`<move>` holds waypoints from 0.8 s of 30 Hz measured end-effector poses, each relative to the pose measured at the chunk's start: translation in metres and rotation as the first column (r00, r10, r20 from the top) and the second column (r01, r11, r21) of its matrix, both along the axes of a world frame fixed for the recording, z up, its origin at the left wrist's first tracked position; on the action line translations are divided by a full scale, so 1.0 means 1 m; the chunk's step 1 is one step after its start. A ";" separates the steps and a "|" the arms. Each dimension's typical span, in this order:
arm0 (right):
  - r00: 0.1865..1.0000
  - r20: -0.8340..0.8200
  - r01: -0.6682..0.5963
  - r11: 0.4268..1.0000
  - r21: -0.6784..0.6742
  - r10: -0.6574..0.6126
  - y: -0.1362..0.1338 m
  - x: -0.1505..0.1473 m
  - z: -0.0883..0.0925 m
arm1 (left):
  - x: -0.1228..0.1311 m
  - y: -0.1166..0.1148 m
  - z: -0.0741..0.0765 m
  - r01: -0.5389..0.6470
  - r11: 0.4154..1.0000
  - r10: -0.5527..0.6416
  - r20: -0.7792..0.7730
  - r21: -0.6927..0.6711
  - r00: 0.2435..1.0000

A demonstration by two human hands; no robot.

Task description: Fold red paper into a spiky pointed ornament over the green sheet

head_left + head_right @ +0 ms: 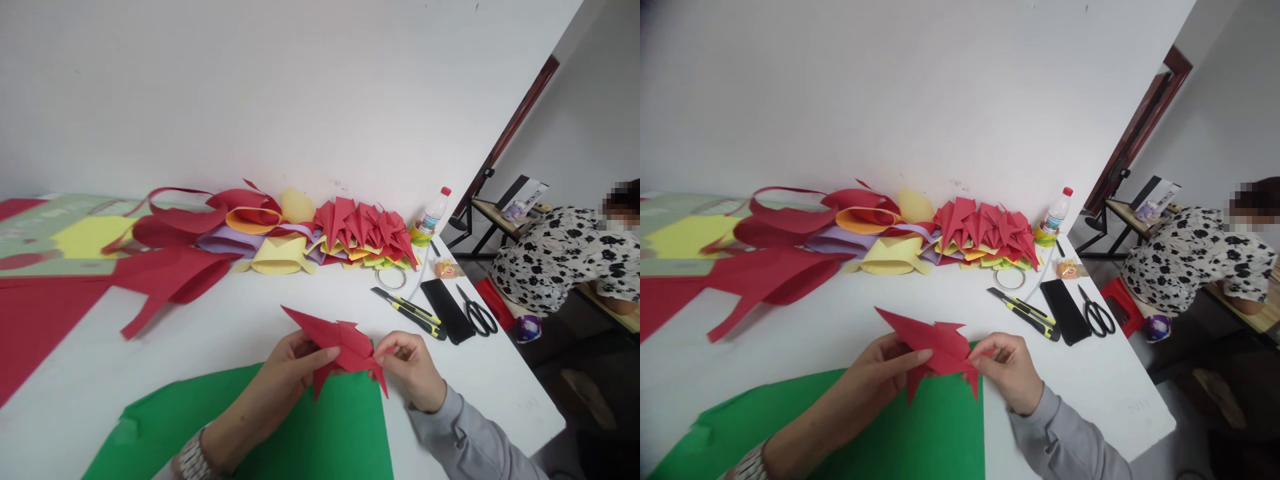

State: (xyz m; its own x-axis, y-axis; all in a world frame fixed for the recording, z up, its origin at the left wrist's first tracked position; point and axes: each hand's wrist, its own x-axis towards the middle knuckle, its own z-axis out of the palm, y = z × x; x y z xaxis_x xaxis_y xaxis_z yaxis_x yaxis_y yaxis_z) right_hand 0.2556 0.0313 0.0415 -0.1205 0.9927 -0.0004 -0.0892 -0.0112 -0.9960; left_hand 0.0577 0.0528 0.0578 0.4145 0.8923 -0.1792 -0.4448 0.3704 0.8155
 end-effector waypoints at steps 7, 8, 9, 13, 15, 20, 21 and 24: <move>0.988 -0.131 -0.089 0.996 -0.020 0.086 -0.002 0.001 -0.001 | 0.000 -0.001 0.002 -0.031 0.993 0.037 0.052 -0.113 0.998; 0.984 -0.152 -0.100 0.995 -0.012 0.097 -0.002 0.000 -0.001 | 0.000 0.000 0.002 -0.048 0.989 0.056 0.059 -0.137 0.997; 0.982 -0.161 -0.103 0.995 -0.007 0.100 -0.002 0.000 -0.002 | 0.000 0.000 0.003 -0.059 0.986 0.070 0.063 -0.155 0.996; 0.987 -0.145 -0.066 0.998 -0.002 0.066 -0.002 -0.001 -0.005 | 0.001 0.001 0.004 -0.065 0.984 0.076 0.067 -0.163 0.995; 0.990 -0.132 -0.038 0.999 0.017 0.040 -0.002 -0.002 -0.005 | 0.002 0.000 0.004 -0.071 0.987 0.080 0.061 -0.146 0.995; 0.993 -0.113 0.052 0.995 0.085 -0.042 -0.002 -0.002 -0.004 | 0.004 -0.004 0.006 -0.093 0.993 0.096 0.039 -0.070 0.995; 0.993 -0.109 0.060 0.994 0.095 -0.049 -0.002 -0.002 -0.004 | 0.004 -0.004 0.006 -0.096 0.994 0.097 0.029 -0.056 0.995; 0.997 -0.056 0.065 0.990 0.125 -0.058 -0.003 -0.001 -0.001 | 0.004 -0.004 0.005 -0.105 0.994 0.105 -0.001 -0.021 0.995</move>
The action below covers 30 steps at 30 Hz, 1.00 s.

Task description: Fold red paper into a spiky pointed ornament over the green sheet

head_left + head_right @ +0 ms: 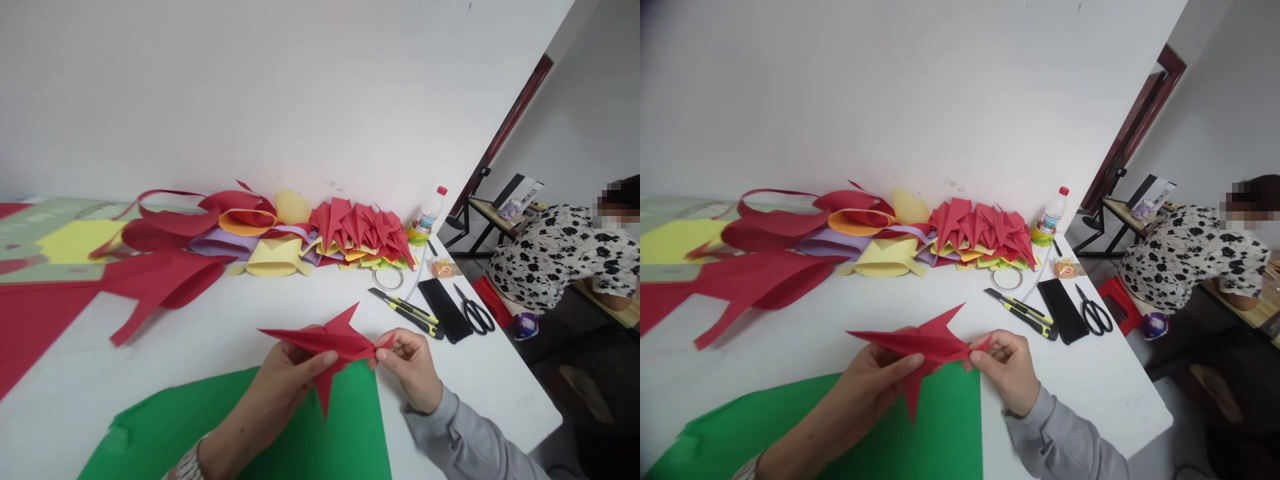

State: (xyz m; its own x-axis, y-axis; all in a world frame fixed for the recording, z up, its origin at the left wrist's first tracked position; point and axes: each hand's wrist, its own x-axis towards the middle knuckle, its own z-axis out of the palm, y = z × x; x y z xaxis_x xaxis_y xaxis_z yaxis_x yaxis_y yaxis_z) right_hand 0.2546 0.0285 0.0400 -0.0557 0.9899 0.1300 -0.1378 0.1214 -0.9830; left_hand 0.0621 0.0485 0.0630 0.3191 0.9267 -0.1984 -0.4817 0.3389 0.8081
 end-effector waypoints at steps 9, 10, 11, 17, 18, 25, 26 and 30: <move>0.977 0.191 0.054 0.977 0.208 -0.094 -0.003 0.000 -0.001 | 0.004 0.000 -0.010 -0.110 0.986 0.109 -0.013 -0.123 0.994; 0.963 0.235 0.057 0.955 0.290 -0.128 -0.003 0.000 -0.001 | 0.004 0.000 -0.010 -0.110 0.985 0.110 -0.009 -0.136 0.994; 0.947 0.277 0.051 0.923 0.381 -0.166 -0.003 0.000 0.000 | 0.005 0.000 -0.010 -0.109 0.983 0.110 -0.004 -0.145 0.994; 0.793 0.443 0.008 0.735 0.678 -0.418 -0.003 0.000 0.007 | 0.004 -0.003 -0.007 -0.102 0.991 0.102 -0.003 -0.089 0.995; 0.773 0.461 0.003 0.729 0.685 -0.436 -0.003 0.000 0.006 | 0.004 -0.004 -0.007 -0.090 0.993 0.089 -0.009 -0.071 0.996; 0.737 0.521 -0.018 0.758 0.652 -0.430 -0.005 -0.001 0.004 | 0.007 -0.005 -0.008 -0.063 0.997 0.062 -0.022 -0.049 0.998; 0.737 0.519 -0.018 0.756 0.655 -0.432 -0.006 -0.001 0.004 | 0.008 -0.005 -0.008 -0.060 0.996 0.060 -0.011 -0.066 0.998; 0.753 0.479 0.027 0.749 0.662 -0.451 -0.006 -0.002 0.006 | 0.006 -0.006 -0.010 -0.031 0.992 0.033 0.020 -0.120 0.999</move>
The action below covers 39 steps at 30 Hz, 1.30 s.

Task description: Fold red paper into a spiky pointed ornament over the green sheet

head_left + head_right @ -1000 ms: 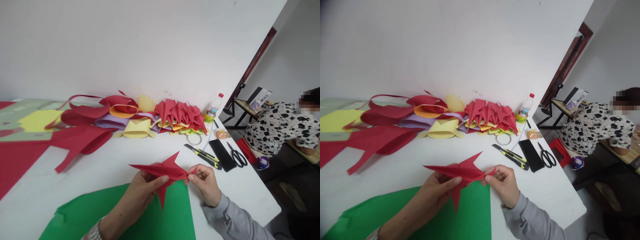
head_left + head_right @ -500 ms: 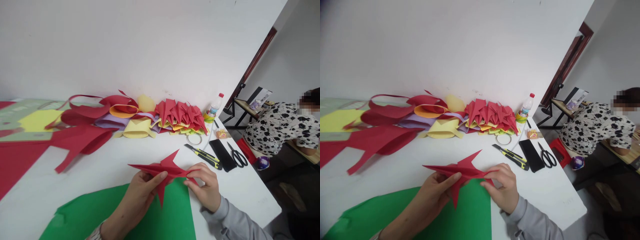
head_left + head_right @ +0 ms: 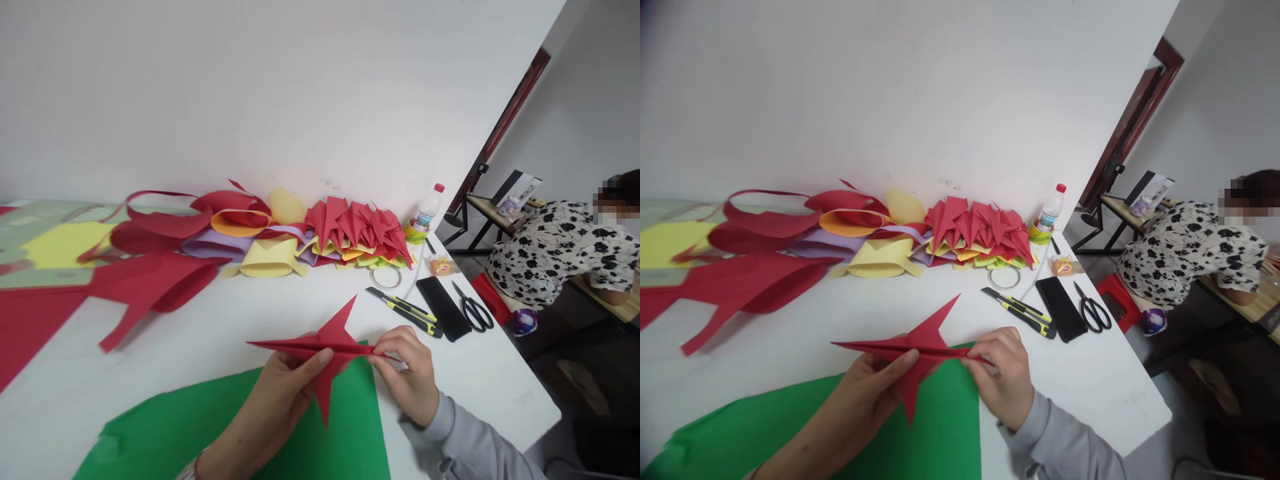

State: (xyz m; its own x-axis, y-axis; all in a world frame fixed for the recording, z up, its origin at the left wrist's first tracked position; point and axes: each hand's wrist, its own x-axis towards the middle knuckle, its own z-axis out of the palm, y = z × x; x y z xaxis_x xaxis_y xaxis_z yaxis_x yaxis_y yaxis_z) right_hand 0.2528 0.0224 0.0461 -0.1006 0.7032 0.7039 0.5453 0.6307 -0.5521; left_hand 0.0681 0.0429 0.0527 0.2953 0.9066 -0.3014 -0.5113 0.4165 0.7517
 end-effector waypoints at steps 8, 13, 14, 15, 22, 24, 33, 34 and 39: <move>0.981 -0.190 0.008 0.979 -0.205 -0.048 0.000 0.003 -0.004 | -0.001 -0.002 0.007 0.049 0.996 -0.046 -0.049 0.071 0.998; 0.936 -0.338 -0.030 0.939 -0.343 -0.094 0.003 0.006 -0.012 | 0.000 0.001 0.002 0.002 0.991 0.018 -0.147 0.132 0.989; 0.929 -0.363 -0.073 0.927 -0.367 -0.071 0.004 0.007 -0.012 | 0.000 0.001 0.002 -0.004 0.992 0.025 -0.168 0.124 0.985; 0.922 -0.385 -0.121 0.916 -0.383 -0.040 0.005 0.007 -0.011 | -0.001 0.001 0.001 -0.014 0.993 0.036 -0.186 0.116 0.982; 0.952 -0.278 -0.225 0.909 -0.351 0.128 0.004 0.002 -0.002 | 0.001 -0.004 -0.002 -0.010 0.985 0.062 -0.297 0.174 0.953; 0.967 -0.226 -0.196 0.915 -0.353 0.120 0.004 0.000 -0.002 | 0.003 -0.006 -0.001 0.042 0.975 0.040 -0.360 0.219 0.932; 0.976 -0.079 -0.217 0.938 -0.270 0.203 0.002 0.000 0.005 | 0.007 -0.007 0.001 0.108 0.941 0.073 -0.503 0.321 0.861; 0.975 -0.087 -0.223 0.934 -0.278 0.207 0.002 -0.001 0.006 | 0.007 -0.008 0.001 0.088 0.944 0.084 -0.488 0.319 0.869; 0.936 -0.308 -0.301 0.842 -0.448 0.171 0.002 -0.001 0.007 | 0.007 -0.010 0.003 0.127 0.909 0.063 -0.431 0.397 0.900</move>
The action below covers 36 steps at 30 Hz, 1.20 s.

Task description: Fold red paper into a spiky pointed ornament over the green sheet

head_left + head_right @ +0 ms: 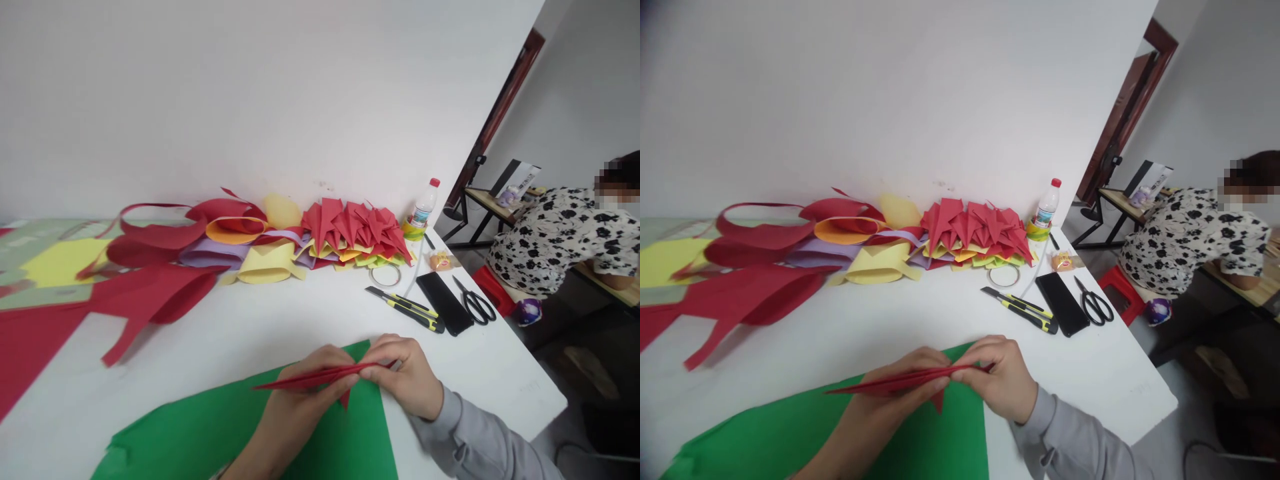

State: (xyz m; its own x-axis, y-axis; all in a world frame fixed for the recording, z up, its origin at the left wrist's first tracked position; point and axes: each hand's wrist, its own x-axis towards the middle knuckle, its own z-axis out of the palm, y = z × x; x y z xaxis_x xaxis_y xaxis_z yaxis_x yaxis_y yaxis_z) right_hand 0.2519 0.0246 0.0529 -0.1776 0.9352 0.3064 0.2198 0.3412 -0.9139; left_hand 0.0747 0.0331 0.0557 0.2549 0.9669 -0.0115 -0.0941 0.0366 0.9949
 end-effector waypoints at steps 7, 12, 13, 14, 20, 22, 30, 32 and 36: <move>0.903 -0.391 0.110 0.975 -0.193 -0.179 0.007 0.010 -0.003 | -0.010 0.012 0.001 -0.145 0.951 0.197 0.171 -0.272 0.965; 0.933 -0.323 0.175 0.984 0.024 -0.159 0.005 0.009 -0.003 | -0.009 0.013 0.005 -0.175 0.926 0.243 0.176 -0.334 0.954; 0.936 -0.317 0.173 0.984 0.033 -0.154 0.004 0.008 -0.003 | -0.009 0.013 0.005 -0.172 0.929 0.239 0.174 -0.329 0.955; 0.940 -0.306 0.170 0.985 0.033 -0.152 0.003 0.008 -0.002 | -0.008 0.013 0.004 -0.169 0.932 0.233 0.175 -0.321 0.957; 0.954 -0.281 0.065 0.988 -0.142 -0.103 0.005 0.009 -0.005 | -0.010 0.013 0.002 -0.162 0.941 0.224 0.186 -0.297 0.957; 0.951 -0.299 0.030 0.986 -0.164 -0.079 0.006 0.008 -0.006 | -0.011 0.012 0.002 -0.157 0.941 0.220 0.192 -0.299 0.956; 0.949 -0.304 0.042 0.991 -0.131 -0.080 0.006 0.003 -0.005 | -0.011 0.011 0.008 -0.129 0.968 0.163 0.149 -0.217 0.975; 0.935 -0.340 0.045 0.985 -0.165 -0.100 0.007 0.002 -0.006 | -0.011 0.010 0.009 -0.109 0.983 0.129 0.135 -0.147 0.982; 0.897 -0.421 0.034 0.969 -0.243 -0.137 0.008 0.002 -0.011 | -0.012 0.010 0.007 -0.048 0.997 0.055 0.124 -0.055 0.991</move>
State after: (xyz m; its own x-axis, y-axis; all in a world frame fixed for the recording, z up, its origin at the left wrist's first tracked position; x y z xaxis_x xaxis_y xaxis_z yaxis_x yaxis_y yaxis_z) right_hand 0.2541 0.0329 0.0418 0.0073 0.9933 0.1150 -0.1947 0.1142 -0.9742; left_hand 0.0626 0.0427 0.0628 0.2075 0.9777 -0.0333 -0.2208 0.0799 0.9720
